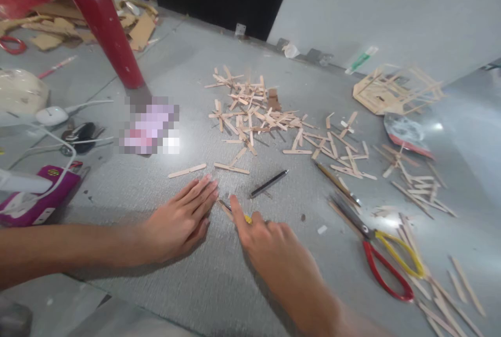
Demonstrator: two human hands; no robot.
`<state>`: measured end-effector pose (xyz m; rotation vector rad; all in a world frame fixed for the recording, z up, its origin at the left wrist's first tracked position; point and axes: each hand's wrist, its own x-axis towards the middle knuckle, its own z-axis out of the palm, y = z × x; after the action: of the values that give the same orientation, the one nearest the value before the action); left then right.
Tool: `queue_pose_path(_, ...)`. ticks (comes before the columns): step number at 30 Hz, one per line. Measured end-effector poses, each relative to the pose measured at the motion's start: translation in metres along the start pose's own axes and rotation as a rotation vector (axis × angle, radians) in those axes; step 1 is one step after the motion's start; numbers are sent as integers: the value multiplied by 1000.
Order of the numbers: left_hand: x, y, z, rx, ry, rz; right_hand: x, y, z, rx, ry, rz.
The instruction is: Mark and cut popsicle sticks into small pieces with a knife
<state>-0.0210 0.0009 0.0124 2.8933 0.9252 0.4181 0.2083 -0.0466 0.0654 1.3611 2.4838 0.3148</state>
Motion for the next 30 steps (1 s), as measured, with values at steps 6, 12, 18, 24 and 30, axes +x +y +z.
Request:
queue_pose_path(6, 2, -7, -2, 64, 9, 38, 24, -3, -36, -41, -280, 37)
queue_pose_path(12, 1, -13, -4, 78, -7, 63, 25, -2, -36, 3, -322, 57)
queue_pose_path(18, -1, -11, 3, 91, 30, 65, 8, -7, 3, 91, -148, 121)
queue_pose_path(24, -1, -11, 6, 99, 30, 59, 2, -6, 17, 175, -57, 156)
queue_pose_path(30, 0, -10, 4, 106, 60, 62, 3, -5, 16, 156, -76, 128)
